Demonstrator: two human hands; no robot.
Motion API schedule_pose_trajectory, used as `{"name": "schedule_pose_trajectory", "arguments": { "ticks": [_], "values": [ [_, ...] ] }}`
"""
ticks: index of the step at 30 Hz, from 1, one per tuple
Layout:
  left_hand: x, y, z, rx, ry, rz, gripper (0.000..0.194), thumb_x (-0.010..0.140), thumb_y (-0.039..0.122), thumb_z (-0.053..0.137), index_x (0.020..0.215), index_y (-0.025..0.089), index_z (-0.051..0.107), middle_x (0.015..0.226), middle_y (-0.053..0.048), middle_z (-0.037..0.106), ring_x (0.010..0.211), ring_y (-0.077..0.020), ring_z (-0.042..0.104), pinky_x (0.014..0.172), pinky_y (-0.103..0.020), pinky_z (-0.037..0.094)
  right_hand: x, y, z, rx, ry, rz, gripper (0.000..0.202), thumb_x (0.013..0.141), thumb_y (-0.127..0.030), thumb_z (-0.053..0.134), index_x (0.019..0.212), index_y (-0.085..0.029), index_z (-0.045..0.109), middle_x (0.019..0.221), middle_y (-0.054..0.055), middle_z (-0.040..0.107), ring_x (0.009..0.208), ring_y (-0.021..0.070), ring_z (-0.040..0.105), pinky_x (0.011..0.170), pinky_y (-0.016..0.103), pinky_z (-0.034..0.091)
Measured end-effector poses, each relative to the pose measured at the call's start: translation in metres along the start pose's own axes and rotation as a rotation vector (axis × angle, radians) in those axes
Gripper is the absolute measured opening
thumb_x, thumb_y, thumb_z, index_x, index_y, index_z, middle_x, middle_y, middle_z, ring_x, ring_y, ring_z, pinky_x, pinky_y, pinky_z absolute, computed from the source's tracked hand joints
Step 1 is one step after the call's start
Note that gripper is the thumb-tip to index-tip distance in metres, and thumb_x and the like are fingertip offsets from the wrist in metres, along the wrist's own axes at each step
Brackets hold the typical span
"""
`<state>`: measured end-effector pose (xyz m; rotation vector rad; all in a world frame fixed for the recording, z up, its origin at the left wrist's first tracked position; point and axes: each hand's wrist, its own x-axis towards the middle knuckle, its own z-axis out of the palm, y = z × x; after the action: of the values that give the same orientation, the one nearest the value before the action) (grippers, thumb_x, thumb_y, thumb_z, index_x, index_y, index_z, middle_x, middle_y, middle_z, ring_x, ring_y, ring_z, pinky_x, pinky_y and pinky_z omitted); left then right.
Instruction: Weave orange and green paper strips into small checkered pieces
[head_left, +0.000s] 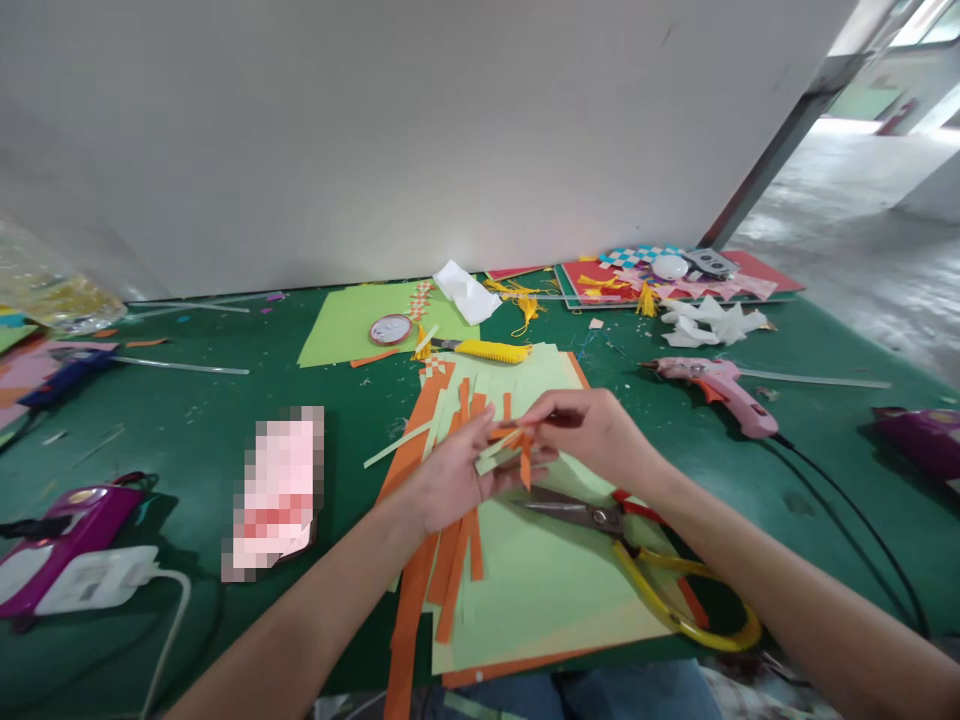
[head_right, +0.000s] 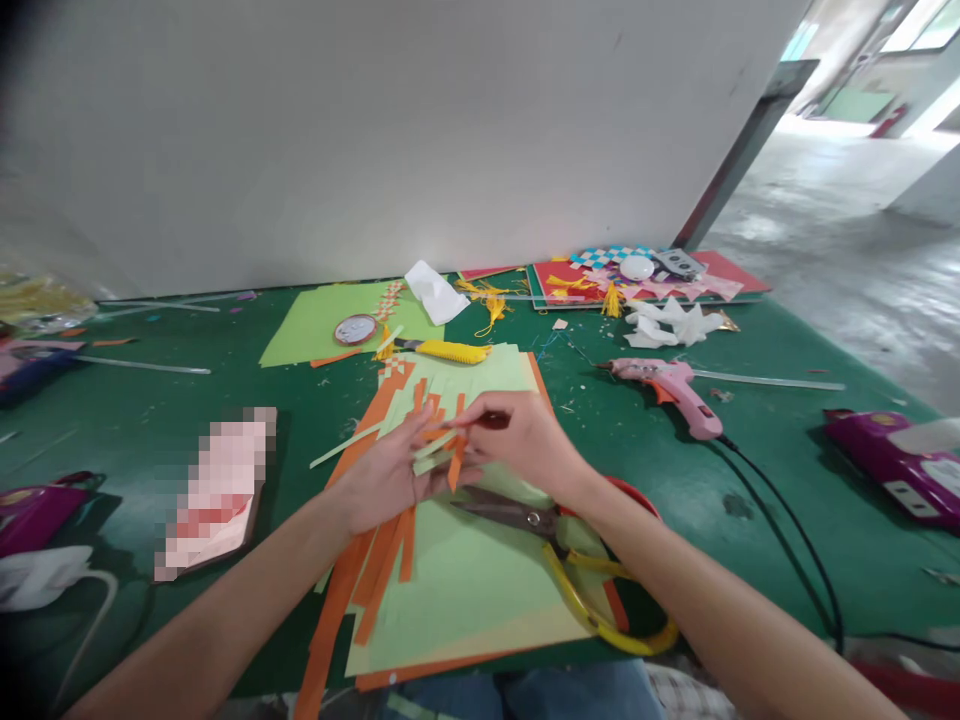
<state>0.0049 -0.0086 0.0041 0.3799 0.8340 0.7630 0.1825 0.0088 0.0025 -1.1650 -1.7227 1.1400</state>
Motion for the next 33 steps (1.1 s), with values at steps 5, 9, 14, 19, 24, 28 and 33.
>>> {"name": "schedule_pose_trajectory", "arguments": {
  "ticks": [5, 9, 14, 19, 24, 28, 33],
  "values": [
    [0.000, -0.007, -0.002, 0.025, -0.051, -0.079, 0.019, 0.087, 0.031, 0.061, 0.087, 0.013, 0.066, 0.085, -0.006, 0.064, 0.075, -0.0172, 0.065, 0.066, -0.033, 0.059, -0.006, 0.006, 0.019, -0.270, -0.091, -0.440, 0.029, 0.074, 0.001, 0.050, 0.078, -0.019, 0.071, 0.076, 0.002, 0.070, 0.077, 0.0163, 0.058, 0.070, 0.029, 0.049],
    [0.004, -0.009, -0.006, 0.031, -0.037, -0.036, 0.013, 0.085, 0.023, 0.064, 0.077, 0.012, 0.063, 0.067, 0.000, 0.055, 0.054, -0.0061, 0.051, 0.046, -0.015, 0.043, -0.006, 0.004, 0.013, -0.396, -0.190, -0.512, 0.027, 0.082, -0.004, 0.051, 0.083, -0.020, 0.073, 0.082, 0.004, 0.071, 0.090, 0.0196, 0.056, 0.081, 0.033, 0.049],
    [0.005, -0.006, -0.006, 0.083, -0.084, 0.008, 0.018, 0.080, 0.027, 0.070, 0.076, 0.012, 0.060, 0.063, 0.002, 0.051, 0.047, -0.0019, 0.042, 0.037, -0.011, 0.022, -0.004, -0.008, -0.003, -0.168, -0.353, -0.348, 0.021, 0.091, -0.024, 0.054, 0.087, -0.021, 0.075, 0.097, 0.004, 0.072, 0.105, 0.0192, 0.059, 0.092, 0.034, 0.047],
    [0.003, 0.004, -0.010, 0.009, -0.083, 0.034, 0.016, 0.083, 0.024, 0.066, 0.078, 0.011, 0.058, 0.051, 0.008, 0.036, 0.038, -0.0009, 0.026, 0.035, -0.014, 0.013, 0.004, -0.005, -0.019, 0.006, -0.175, -0.123, 0.030, 0.093, -0.037, 0.050, 0.096, -0.022, 0.075, 0.108, 0.004, 0.072, 0.104, 0.0198, 0.065, 0.093, 0.033, 0.048],
    [0.003, 0.020, -0.020, -0.282, -0.066, 0.248, 0.035, 0.093, 0.024, 0.050, 0.060, 0.016, 0.041, 0.046, 0.009, 0.021, 0.036, -0.0043, 0.024, 0.035, -0.018, 0.018, 0.019, 0.015, -0.021, -0.465, 0.060, -0.112, 0.027, 0.089, -0.038, 0.056, 0.099, -0.019, 0.072, 0.107, 0.008, 0.073, 0.099, 0.0239, 0.067, 0.087, 0.036, 0.052],
    [0.004, 0.025, -0.022, -0.342, -0.013, 0.311, 0.040, 0.092, 0.026, 0.053, 0.058, 0.018, 0.035, 0.045, 0.009, 0.021, 0.035, -0.0046, 0.025, 0.035, -0.018, 0.019, 0.027, 0.030, -0.004, -0.818, -0.038, -0.312, 0.046, 0.087, -0.041, 0.059, 0.123, -0.012, 0.060, 0.128, 0.017, 0.061, 0.122, 0.0298, 0.054, 0.102, 0.046, 0.043],
    [0.005, 0.023, -0.023, -0.358, 0.006, 0.300, 0.039, 0.092, 0.025, 0.053, 0.059, 0.017, 0.036, 0.046, 0.009, 0.026, 0.035, -0.0039, 0.026, 0.035, -0.018, 0.019, 0.027, 0.032, 0.014, -0.923, -0.032, -0.332, 0.040, 0.088, -0.039, 0.058, 0.118, -0.013, 0.062, 0.123, 0.015, 0.063, 0.119, 0.0295, 0.053, 0.100, 0.044, 0.044]
  ]
}}
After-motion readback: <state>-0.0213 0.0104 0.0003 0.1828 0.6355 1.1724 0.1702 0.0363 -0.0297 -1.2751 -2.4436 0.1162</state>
